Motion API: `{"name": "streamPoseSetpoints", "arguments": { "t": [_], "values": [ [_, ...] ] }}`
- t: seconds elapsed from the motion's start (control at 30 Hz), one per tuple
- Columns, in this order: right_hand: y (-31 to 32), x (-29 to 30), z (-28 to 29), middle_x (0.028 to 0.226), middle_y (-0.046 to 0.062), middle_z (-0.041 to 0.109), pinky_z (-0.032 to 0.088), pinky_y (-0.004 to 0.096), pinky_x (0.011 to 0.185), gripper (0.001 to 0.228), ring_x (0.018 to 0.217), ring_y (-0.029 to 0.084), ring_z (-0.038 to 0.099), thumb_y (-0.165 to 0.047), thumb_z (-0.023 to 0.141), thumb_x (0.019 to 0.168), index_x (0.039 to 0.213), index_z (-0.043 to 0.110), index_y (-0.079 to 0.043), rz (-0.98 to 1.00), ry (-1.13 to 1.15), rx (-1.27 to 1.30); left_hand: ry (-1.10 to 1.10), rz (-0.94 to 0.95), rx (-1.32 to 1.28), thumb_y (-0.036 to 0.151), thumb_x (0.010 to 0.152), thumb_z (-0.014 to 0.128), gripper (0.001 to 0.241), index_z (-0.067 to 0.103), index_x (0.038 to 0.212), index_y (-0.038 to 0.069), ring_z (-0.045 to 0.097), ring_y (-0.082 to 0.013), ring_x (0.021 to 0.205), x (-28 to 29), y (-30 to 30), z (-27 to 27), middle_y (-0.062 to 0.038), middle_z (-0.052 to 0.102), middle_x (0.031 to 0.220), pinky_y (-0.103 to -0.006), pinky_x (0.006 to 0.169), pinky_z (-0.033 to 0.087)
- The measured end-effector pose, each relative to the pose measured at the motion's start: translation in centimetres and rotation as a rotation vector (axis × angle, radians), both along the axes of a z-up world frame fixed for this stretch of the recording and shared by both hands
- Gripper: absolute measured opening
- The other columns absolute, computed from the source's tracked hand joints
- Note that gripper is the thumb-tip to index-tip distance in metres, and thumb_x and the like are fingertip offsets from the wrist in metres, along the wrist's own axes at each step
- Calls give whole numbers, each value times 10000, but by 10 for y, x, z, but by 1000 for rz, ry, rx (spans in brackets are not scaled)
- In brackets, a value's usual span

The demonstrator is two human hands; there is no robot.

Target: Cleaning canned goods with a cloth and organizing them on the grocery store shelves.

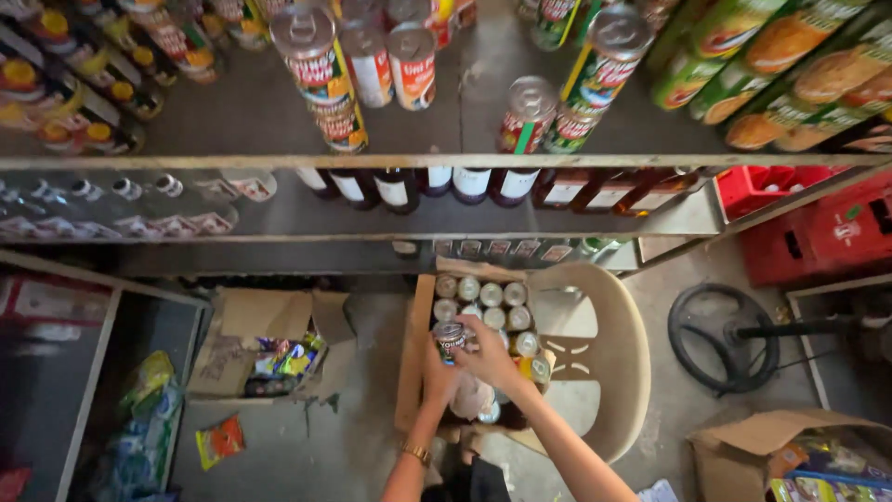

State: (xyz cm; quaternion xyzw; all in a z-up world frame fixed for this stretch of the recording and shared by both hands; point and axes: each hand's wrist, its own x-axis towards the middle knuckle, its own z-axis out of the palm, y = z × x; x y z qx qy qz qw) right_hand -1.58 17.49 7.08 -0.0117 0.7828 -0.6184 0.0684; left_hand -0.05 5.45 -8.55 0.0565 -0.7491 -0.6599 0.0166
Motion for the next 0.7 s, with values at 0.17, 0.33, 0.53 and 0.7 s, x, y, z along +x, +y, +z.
{"name": "streamPoseSetpoints", "arguments": {
  "t": [0.17,0.33,0.53,0.7],
  "values": [
    [-1,20,-63,1155,249,616,473,466,950,647,1100,404,596,-73,709,772,1357,434,-64,134,196,534,-134,1,-36,90,715,841,661,539,1300,32,695,-270,1027,18,-21,-37,-132,691,1156,-389,888,563],
    [-22,36,-55,1339,204,543,451,523,965,719,1179,471,526,-47,703,772,1430,428,-133,100,-134,717,-99,-14,-158,113,678,900,707,549,1284,18,686,-273,1089,18,-31,-23,-151,693,1166,-401,921,543],
    [17,37,-26,1264,200,577,475,490,957,717,1164,421,565,-30,712,752,1423,491,-154,7,-36,656,-132,-89,-84,103,586,904,809,525,1295,13,663,-287,1109,21,-36,-26,-153,661,1192,-404,929,529],
    [36,27,67,1211,147,686,482,449,1030,588,1166,371,622,-49,662,762,1345,624,-118,-116,217,417,131,-88,-168,125,598,911,765,509,1233,-17,620,-274,1025,7,-28,105,-133,615,1074,-420,869,513]
  ]
}}
